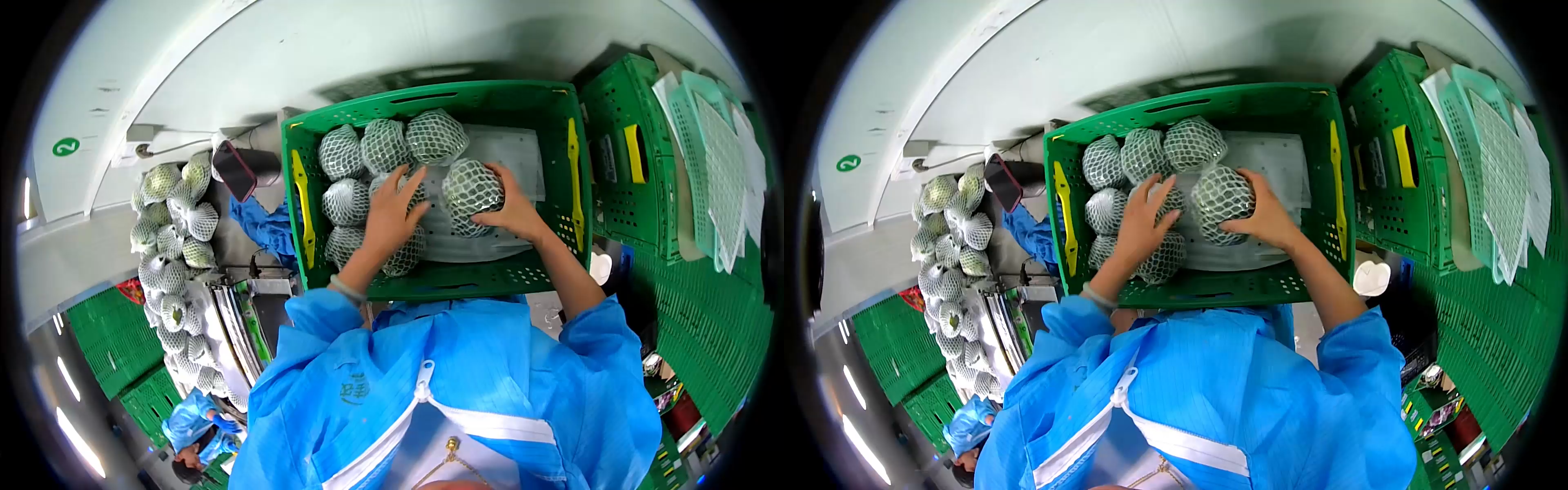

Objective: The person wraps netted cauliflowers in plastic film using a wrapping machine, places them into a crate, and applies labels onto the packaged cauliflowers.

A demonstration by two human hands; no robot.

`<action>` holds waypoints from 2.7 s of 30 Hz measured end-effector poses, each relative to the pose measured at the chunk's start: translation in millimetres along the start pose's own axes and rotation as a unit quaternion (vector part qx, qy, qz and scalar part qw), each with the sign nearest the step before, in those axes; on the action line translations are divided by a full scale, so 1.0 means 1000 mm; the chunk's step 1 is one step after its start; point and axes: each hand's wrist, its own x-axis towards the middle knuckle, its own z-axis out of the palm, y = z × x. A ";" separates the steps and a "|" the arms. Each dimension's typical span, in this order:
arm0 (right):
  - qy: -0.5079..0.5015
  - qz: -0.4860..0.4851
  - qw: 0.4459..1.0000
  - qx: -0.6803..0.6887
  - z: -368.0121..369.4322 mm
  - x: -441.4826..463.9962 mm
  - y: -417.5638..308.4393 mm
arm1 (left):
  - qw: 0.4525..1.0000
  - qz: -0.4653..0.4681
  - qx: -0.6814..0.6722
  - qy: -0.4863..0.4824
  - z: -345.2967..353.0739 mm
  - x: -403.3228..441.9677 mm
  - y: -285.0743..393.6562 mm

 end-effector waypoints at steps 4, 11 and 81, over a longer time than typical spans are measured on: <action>-0.023 0.002 0.967 -0.253 0.039 0.041 0.046 | 0.950 0.081 0.299 -0.041 0.013 0.000 -0.058; -0.010 -0.043 0.954 -0.297 0.070 0.055 0.060 | 0.980 0.018 0.195 -0.037 0.009 -0.009 -0.053; -0.312 -0.485 0.714 -0.396 0.648 0.039 -0.210 | 0.501 -0.599 0.131 0.610 -0.122 -0.608 -0.159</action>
